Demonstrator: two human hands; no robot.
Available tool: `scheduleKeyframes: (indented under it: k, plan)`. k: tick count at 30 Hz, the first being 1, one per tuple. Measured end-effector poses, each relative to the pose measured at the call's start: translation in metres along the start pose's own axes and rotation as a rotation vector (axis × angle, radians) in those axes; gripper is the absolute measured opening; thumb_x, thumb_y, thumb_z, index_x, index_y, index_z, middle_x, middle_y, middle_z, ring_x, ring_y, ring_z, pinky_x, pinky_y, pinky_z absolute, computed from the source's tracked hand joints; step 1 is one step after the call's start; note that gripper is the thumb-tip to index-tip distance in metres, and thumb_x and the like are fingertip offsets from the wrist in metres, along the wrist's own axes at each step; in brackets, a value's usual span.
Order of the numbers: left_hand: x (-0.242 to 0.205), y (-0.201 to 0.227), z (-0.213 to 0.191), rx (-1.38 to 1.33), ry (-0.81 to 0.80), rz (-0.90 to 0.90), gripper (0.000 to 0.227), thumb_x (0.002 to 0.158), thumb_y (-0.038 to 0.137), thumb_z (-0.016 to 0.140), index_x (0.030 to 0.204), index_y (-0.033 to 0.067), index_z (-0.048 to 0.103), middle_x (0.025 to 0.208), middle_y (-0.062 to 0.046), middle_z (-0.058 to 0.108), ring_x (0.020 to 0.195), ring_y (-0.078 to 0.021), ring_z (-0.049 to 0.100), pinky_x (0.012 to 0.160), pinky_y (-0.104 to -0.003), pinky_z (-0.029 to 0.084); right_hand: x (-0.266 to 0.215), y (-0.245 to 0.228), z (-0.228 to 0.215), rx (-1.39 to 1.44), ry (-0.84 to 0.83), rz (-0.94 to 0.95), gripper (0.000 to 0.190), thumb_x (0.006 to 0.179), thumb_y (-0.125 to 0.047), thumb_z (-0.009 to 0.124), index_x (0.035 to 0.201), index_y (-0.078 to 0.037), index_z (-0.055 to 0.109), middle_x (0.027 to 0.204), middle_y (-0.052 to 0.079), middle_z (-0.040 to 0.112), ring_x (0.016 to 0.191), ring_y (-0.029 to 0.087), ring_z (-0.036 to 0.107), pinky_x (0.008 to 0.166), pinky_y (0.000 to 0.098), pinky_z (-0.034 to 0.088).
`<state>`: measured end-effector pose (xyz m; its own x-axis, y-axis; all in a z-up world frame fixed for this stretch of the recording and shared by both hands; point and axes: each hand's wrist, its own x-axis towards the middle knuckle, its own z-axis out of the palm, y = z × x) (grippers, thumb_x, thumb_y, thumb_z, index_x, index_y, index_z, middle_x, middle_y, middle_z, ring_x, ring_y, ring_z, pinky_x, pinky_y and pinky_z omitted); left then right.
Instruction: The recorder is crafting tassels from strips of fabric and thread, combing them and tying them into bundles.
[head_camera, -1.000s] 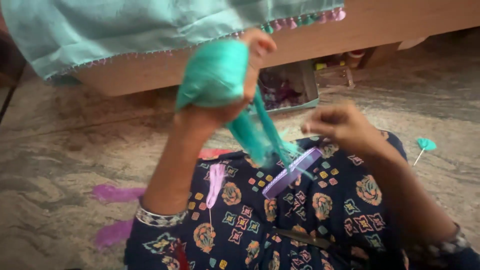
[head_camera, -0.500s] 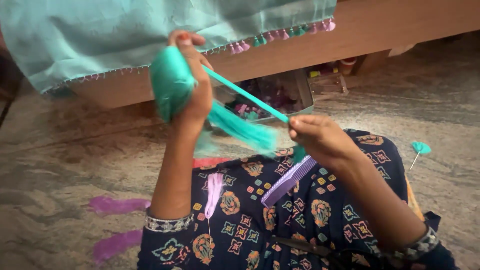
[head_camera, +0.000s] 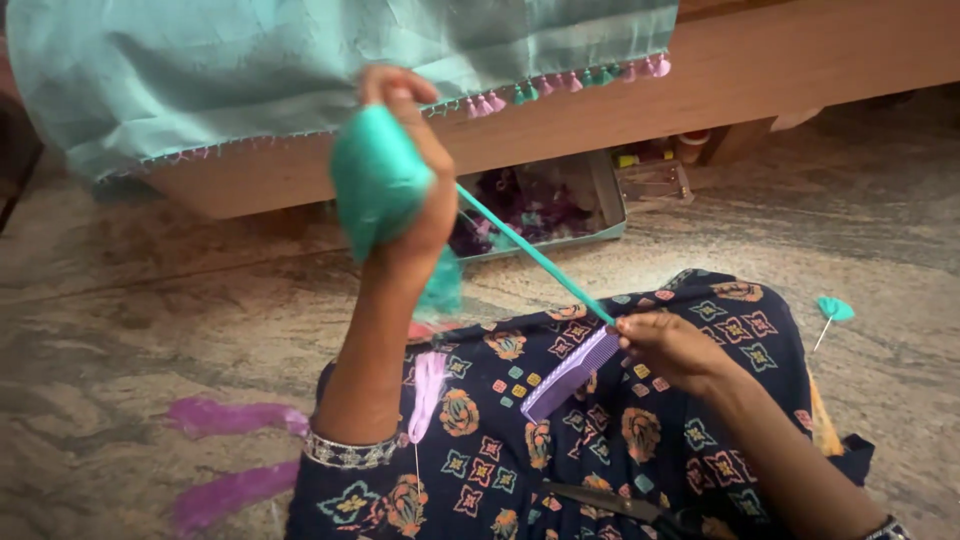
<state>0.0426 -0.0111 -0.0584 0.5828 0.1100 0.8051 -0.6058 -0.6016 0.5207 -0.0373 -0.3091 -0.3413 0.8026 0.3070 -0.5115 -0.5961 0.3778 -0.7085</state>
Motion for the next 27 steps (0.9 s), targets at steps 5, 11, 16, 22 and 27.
scheduleKeyframes:
  k: [5,11,16,22,27]
  plan:
    - [-0.010,0.020,0.005,0.058,-0.198,0.032,0.029,0.117,0.026,0.035,0.106,0.0096,0.056,0.085,-0.008,0.070,0.077,-0.0247,0.074,0.068,-0.038,0.055,-0.042,-0.078,0.097,-0.854,0.364,-0.065,0.028,0.093,-0.020,0.069,0.117,-0.010,0.078,0.101,0.006,0.079,0.089,0.014,0.068,0.082,0.0325,0.053]
    - [-0.021,0.033,0.017,0.059,-0.273,0.046,0.026,0.117,0.027,0.040,0.105,0.0105,0.056,0.079,-0.010,0.068,0.074,-0.0305,0.074,0.063,-0.042,0.053,-0.083,-0.149,0.196,-0.893,0.034,-0.834,0.036,0.091,-0.022,0.072,0.123,-0.006,0.072,0.116,0.008,0.076,0.101,0.016,0.072,0.086,0.0309,0.056]
    - [-0.019,0.032,0.019,0.024,-0.340,-0.051,0.026,0.114,0.029,0.040,0.105,0.0112,0.057,0.076,-0.010,0.068,0.072,-0.0307,0.073,0.064,-0.043,0.052,-0.051,-0.153,0.192,-0.770,-0.197,-0.787,0.023,0.095,-0.014,0.073,0.110,0.003,0.077,0.101,0.009,0.073,0.094,0.018,0.071,0.084,0.0325,0.060]
    - [-0.030,0.016,0.030,-0.069,-0.332,-0.108,0.029,0.114,0.031,0.039,0.104,0.0115,0.059,0.083,-0.011,0.068,0.074,-0.0302,0.071,0.066,-0.041,0.052,-0.054,-0.161,0.182,-0.387,-0.340,-0.487,0.013,0.097,-0.013,0.072,0.105,-0.003,0.071,0.097,0.005,0.072,0.092,0.011,0.067,0.087,0.0290,0.053]
    - [-0.027,0.022,0.028,-0.098,-0.352,-0.187,0.031,0.113,0.033,0.039,0.104,0.0114,0.058,0.084,-0.010,0.067,0.071,-0.0281,0.070,0.064,-0.040,0.051,-0.061,-0.168,0.191,-0.426,-0.380,-0.432,0.015,0.092,-0.011,0.070,0.106,-0.007,0.075,0.089,0.004,0.073,0.083,0.012,0.065,0.082,0.0288,0.052]
